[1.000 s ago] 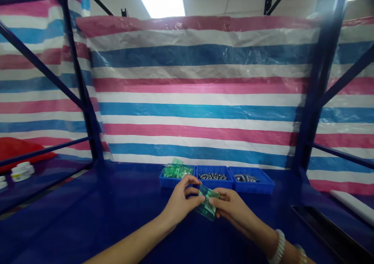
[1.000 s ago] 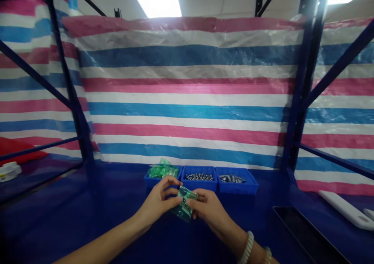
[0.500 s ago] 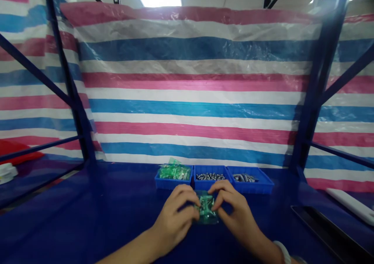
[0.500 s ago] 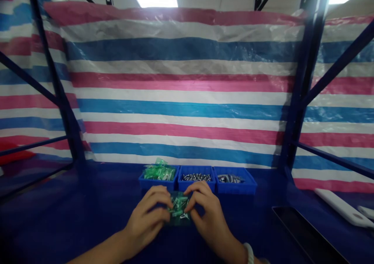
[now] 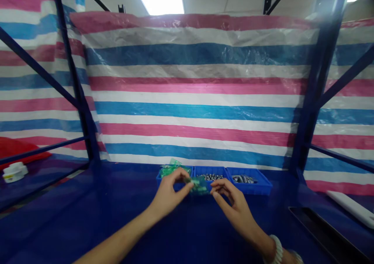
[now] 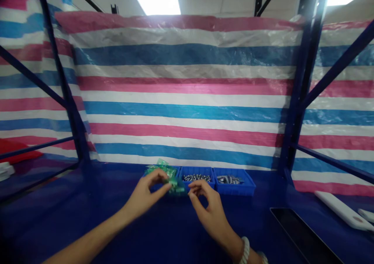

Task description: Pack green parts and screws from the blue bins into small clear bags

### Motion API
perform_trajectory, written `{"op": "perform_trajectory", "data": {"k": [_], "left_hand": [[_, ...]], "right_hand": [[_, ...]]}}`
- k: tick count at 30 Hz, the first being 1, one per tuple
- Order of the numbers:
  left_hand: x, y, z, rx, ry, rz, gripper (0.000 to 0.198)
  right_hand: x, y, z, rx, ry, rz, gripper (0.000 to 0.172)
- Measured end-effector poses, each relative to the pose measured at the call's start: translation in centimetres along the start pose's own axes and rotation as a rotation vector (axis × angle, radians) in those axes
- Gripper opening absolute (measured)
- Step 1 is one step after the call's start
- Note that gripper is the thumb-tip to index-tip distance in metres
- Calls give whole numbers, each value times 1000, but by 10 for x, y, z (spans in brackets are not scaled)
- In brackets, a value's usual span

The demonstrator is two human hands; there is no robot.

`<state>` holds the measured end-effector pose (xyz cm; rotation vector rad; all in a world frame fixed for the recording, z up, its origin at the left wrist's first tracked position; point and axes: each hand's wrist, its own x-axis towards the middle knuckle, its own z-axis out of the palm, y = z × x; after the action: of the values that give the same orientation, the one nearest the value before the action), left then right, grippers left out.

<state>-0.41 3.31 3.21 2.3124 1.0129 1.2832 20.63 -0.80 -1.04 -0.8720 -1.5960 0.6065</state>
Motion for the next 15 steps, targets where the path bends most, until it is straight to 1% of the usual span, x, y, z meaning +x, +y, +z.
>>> {"op": "perform_trajectory", "data": {"k": [2, 4, 5, 7, 9, 11, 13, 15], "left_hand": [[29, -14, -18, 179, 47, 42, 6], [56, -32, -33, 246, 0, 62, 3], [67, -41, -38, 274, -43, 65, 2], [81, -59, -42, 336, -125, 50, 4], [85, -74, -40, 403, -202, 16, 6], [83, -84, -38, 465, -263, -26, 13], [79, -88, -38, 515, -309, -64, 17], [77, -88, -41, 552, -341, -88, 18]], "right_hand": [[2, 2, -3, 64, 73, 25, 22], [5, 4, -6, 114, 134, 35, 25], [6, 5, -8, 133, 155, 40, 26], [9, 6, -10, 156, 180, 42, 26], [12, 3, -13, 161, 186, 32, 25], [13, -5, -19, 162, 194, -8, 23], [11, -17, -30, 198, 225, -92, 22], [2, -30, -43, 206, 236, -170, 26]]}}
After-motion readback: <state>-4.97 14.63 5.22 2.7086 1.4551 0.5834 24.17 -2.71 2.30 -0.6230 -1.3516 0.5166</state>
